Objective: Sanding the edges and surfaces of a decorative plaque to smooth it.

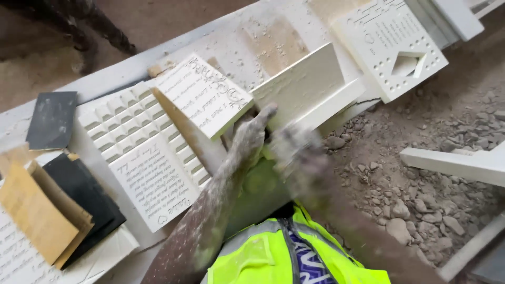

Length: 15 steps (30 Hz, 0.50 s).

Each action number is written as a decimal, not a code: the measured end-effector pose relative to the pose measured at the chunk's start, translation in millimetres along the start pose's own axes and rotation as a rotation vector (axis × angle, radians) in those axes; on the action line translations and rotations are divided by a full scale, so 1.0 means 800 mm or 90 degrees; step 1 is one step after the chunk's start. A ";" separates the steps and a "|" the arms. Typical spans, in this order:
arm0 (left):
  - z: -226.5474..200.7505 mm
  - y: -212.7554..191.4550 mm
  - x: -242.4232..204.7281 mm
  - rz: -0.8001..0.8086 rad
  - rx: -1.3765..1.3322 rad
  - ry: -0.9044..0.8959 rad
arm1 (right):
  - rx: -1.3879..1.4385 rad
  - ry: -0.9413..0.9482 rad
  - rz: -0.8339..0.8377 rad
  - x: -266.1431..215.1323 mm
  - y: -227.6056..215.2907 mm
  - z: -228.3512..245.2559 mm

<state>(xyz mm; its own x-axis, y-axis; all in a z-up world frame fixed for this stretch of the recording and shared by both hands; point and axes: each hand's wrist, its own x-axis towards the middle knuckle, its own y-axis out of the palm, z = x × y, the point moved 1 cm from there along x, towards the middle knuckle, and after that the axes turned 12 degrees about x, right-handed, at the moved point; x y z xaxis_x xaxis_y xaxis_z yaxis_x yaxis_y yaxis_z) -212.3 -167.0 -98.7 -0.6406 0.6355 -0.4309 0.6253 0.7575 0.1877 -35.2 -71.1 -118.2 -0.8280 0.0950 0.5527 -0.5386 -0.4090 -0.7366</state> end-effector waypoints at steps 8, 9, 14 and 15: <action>-0.005 0.002 0.017 -0.065 -0.095 -0.035 | 0.012 0.073 -0.002 0.030 -0.040 -0.101; -0.003 -0.001 0.019 -0.064 -0.091 -0.039 | 0.014 0.078 -0.004 0.038 -0.030 -0.065; 0.011 -0.007 0.032 -0.061 -0.073 -0.022 | 0.103 0.052 -0.002 0.025 0.029 0.027; 0.013 -0.007 0.032 -0.061 -0.064 -0.029 | 0.108 0.061 -0.006 0.015 0.015 0.014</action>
<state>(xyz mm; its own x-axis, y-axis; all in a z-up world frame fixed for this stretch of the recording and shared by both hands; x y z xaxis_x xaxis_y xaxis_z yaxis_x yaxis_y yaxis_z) -227.4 -156.6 -120.0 -0.6727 0.5541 -0.4904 0.5129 0.8269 0.2306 -49.6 -84.8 -116.2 -0.8385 0.1816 0.5138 -0.5189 -0.5541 -0.6509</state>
